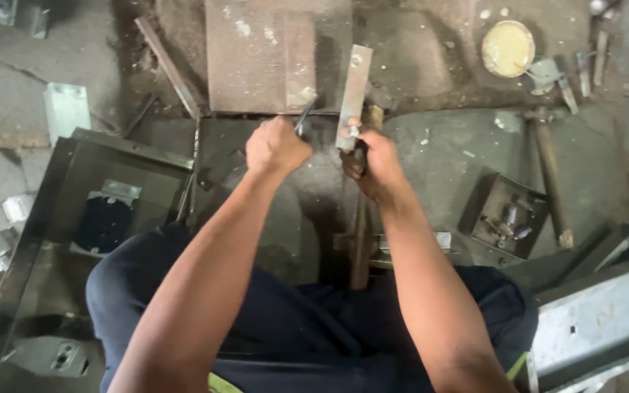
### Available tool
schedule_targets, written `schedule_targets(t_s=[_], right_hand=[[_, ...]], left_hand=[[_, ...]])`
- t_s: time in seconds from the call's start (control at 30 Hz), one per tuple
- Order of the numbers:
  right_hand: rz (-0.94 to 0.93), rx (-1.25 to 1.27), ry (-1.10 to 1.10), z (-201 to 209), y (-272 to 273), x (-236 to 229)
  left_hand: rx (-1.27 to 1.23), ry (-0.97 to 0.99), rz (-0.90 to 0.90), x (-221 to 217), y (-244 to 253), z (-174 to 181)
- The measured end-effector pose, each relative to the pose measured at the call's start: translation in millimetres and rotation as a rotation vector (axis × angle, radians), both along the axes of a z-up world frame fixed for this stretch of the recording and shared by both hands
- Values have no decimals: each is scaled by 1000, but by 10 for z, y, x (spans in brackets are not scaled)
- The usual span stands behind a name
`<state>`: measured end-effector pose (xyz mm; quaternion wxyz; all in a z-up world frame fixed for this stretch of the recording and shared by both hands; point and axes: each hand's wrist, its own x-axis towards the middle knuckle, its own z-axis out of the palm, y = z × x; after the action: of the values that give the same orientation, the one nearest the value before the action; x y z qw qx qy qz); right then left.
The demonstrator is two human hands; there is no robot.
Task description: The person sits on the floor and repeatedly hammers a metal punch into a rectangular metal plate placed on a brick anvil. They periodically lift the plate to inspect the hole and reposition it before continuing to hammer.
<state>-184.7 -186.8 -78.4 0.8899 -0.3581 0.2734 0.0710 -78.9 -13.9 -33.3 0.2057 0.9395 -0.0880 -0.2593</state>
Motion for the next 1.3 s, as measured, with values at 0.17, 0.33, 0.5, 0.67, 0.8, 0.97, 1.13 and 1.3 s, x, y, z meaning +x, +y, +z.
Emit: schedule_targets(t_s=[0.17, 0.33, 0.5, 0.67, 0.8, 0.97, 1.13, 1.3], right_hand=[[-37, 47, -30, 18, 9, -29], [37, -2, 11, 199, 79, 34], [115, -120, 49, 292, 151, 1], [154, -174, 64, 350, 211, -55], [215, -272, 120, 380, 289, -23], [253, -342, 216, 403, 396, 16], [231, -346, 175, 414, 409, 17], [238, -314, 229, 464, 414, 26]], left_hand=[[28, -87, -219, 176, 98, 170], [-322, -366, -217, 407, -9, 147], [-327, -355, -255, 499, -56, 106], [-409, -320, -184, 725, 47, 57], [-465, -306, -102, 795, 57, 25], [-936, -89, 69, 852, 31, 191], [-1182, -313, -150, 753, -50, 190], [-904, -527, -244, 652, -44, 229]])
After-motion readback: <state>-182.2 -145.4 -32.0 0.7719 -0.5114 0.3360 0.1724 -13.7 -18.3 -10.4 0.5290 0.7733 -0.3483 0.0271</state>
